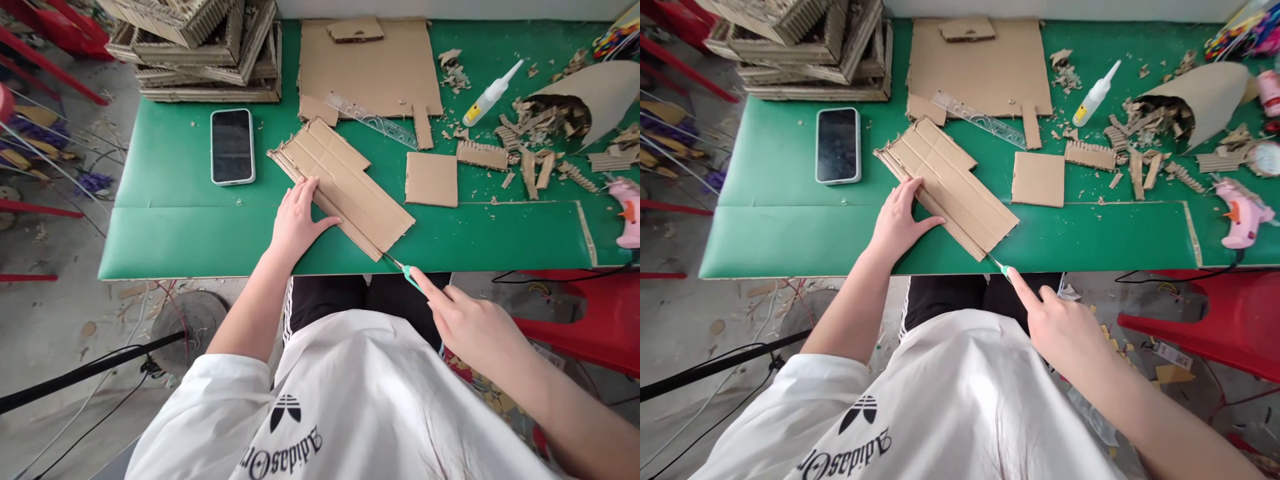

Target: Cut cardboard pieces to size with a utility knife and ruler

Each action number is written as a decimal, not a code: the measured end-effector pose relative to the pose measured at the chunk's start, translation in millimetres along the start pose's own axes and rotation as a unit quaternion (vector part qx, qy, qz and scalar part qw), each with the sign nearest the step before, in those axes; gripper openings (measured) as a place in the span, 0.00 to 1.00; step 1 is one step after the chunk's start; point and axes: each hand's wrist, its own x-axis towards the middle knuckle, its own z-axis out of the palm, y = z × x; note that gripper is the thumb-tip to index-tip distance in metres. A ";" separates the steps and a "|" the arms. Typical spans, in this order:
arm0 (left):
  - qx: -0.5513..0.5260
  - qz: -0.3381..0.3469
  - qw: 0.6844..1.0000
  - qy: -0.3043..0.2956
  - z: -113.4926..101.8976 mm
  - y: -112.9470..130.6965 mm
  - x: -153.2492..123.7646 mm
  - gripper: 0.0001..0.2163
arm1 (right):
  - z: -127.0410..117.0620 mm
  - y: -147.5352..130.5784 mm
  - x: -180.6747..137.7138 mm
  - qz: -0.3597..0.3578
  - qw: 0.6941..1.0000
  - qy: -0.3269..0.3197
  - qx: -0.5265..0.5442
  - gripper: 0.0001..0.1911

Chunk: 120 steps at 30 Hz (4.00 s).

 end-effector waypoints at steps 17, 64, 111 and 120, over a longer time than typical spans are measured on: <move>0.008 0.017 1.000 0.011 -0.1 1.1 -1.1 0.30 | -29.2 13.7 131.4 0.023 0.992 -0.028 0.118 0.31; 0.003 0.011 1.000 0.006 -1.6 1.9 -1.4 0.31 | -42.8 10.2 145.1 0.028 0.993 -0.034 0.109 0.30; 0.010 0.016 1.000 0.011 0.1 0.1 -1.3 0.32 | -34.3 6.5 150.5 0.010 0.995 -0.053 0.083 0.31; 0.006 0.014 1.000 0.011 -0.9 2.0 -0.9 0.31 | -32.7 8.5 152.8 -0.003 0.994 -0.043 0.099 0.31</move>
